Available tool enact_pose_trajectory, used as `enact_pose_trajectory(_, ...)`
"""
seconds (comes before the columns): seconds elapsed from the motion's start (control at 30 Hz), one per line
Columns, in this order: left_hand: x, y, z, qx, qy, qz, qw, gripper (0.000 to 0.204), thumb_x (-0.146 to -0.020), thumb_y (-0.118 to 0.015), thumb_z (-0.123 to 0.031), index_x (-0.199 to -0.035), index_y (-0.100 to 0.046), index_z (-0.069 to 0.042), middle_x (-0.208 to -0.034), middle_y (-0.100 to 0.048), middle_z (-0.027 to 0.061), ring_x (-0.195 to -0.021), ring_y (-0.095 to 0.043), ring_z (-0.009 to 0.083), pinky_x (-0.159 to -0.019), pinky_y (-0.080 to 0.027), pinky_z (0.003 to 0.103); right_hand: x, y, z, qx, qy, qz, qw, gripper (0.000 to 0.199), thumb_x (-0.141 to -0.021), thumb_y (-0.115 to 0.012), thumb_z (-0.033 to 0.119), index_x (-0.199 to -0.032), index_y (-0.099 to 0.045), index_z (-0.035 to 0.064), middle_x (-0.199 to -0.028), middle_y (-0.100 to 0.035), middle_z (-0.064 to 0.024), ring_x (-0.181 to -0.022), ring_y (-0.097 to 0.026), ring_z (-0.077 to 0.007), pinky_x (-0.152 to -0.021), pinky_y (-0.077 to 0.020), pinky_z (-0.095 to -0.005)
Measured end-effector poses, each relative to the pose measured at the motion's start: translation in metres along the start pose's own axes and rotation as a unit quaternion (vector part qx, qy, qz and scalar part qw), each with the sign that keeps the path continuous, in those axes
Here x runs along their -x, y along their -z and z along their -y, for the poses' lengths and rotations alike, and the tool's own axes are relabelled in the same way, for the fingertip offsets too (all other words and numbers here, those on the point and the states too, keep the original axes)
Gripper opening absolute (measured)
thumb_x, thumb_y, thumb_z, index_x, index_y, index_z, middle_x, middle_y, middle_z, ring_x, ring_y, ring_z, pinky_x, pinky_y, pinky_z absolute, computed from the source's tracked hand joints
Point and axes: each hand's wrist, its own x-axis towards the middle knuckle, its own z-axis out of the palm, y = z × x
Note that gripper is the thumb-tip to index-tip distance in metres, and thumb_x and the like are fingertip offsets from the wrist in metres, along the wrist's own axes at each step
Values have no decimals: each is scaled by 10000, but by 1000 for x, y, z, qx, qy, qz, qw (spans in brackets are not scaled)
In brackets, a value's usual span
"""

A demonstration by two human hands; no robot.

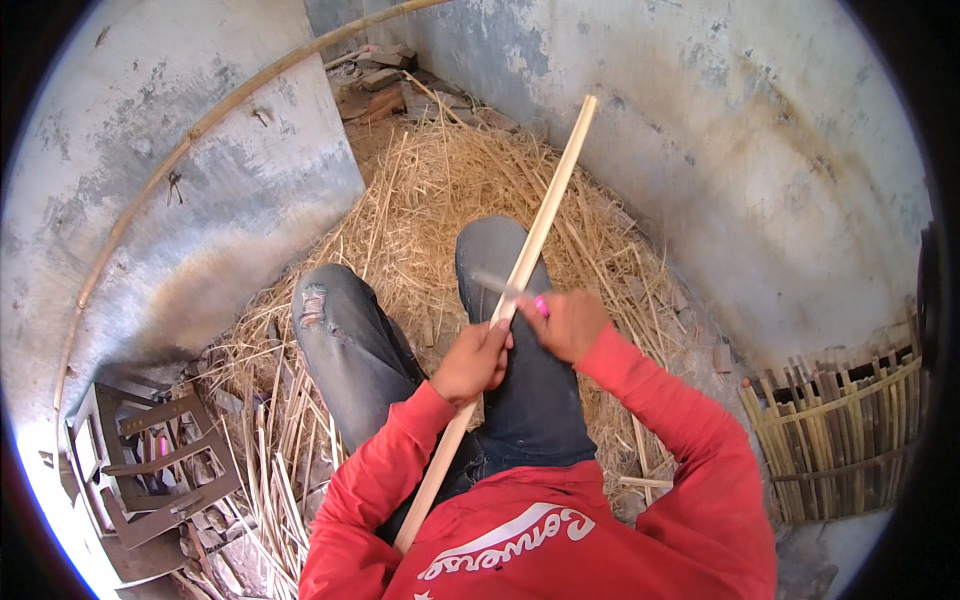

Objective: The person uses a utility knife to shave and smooth thin bamboo strips while sitting on a straw-covered floor. They handle the strips one at a time, running the blade along the surface to remove material.

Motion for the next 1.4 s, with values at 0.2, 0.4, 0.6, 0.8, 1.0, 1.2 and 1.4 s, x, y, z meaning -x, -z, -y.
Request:
enact_pose_trajectory(0.2, 48, 10, 19, 14, 39, 39, 998, 386, -1131, -420, -392, -900, -494, -91, -616, -371, -35, -472, -333, 85, -425, -279, 266, -46, 5, -88, -35, -77, -26, 996, 736, -1051, -395, 590, -698, -698, 19, -620, -627, -239, -611, -645, -449, -601, -502, -550)
enact_pose_trajectory(0.4, 76, 17, 17, -14, 59, 26, 998, 398, -1127, -432, -400, -878, -488, -95, -614, -366, -34, -472, -325, 87, -430, -290, 265, -88, -9, -123, -12, -140, -86, 986, 725, -1046, -419, 574, -715, -678, -17, -690, -623, -303, -669, -614, -508, -656, -473, -587)
enact_pose_trajectory(0.6, 137, 35, 19, 10, 128, 23, 991, 400, -1128, -425, -400, -888, -490, -88, -609, -369, -25, -470, -333, 92, -435, -295, 267, -115, -19, -173, -9, -176, -141, 974, 731, -1047, -405, 585, -770, -707, -20, -737, -638, -319, -732, -633, -520, -708, -498, -587)
enact_pose_trajectory(0.8, 129, 36, 17, 7, 116, 88, 989, 334, -1141, -392, -352, -1064, -527, -57, -628, -395, -15, -477, -369, 88, -454, -338, 261, -108, -27, -152, -105, -137, -150, 974, 684, -1050, -464, 546, -751, -668, -35, -646, -589, -274, -613, -577, -466, -637, -448, -546)
enact_pose_trajectory(1.0, 98, 32, 5, -77, 60, 59, 993, 263, -1140, -387, -311, -1193, -511, -85, -631, -435, -16, -471, -387, 85, -453, -354, 246, -56, 5, -82, -209, -69, -72, 973, 617, -1056, -473, 510, -834, -679, -28, -666, -614, -226, -637, -613, -400, -643, -450, -503)
enact_pose_trajectory(1.2, 36, 21, -7, -145, -6, 53, 988, 304, -1125, -446, -331, -1169, -576, -60, -662, -550, 6, -466, -472, 76, -448, -392, 237, -23, 16, -49, -250, -89, -84, 960, 463, -1078, -482, 413, -1036, -682, -2, -752, -653, -183, -703, -653, -342, -676, -487, -446)
enact_pose_trajectory(1.4, 8, 14, -13, -189, -15, 23, 982, 321, -1110, -492, -296, -1244, -578, -17, -706, -644, 42, -485, -566, 93, -453, -460, 244, -19, 5, -49, -312, -130, -168, 926, 244, -1059, -553, 235, -1114, -673, 29, -783, -675, -162, -715, -686, -301, -641, -509, -388)
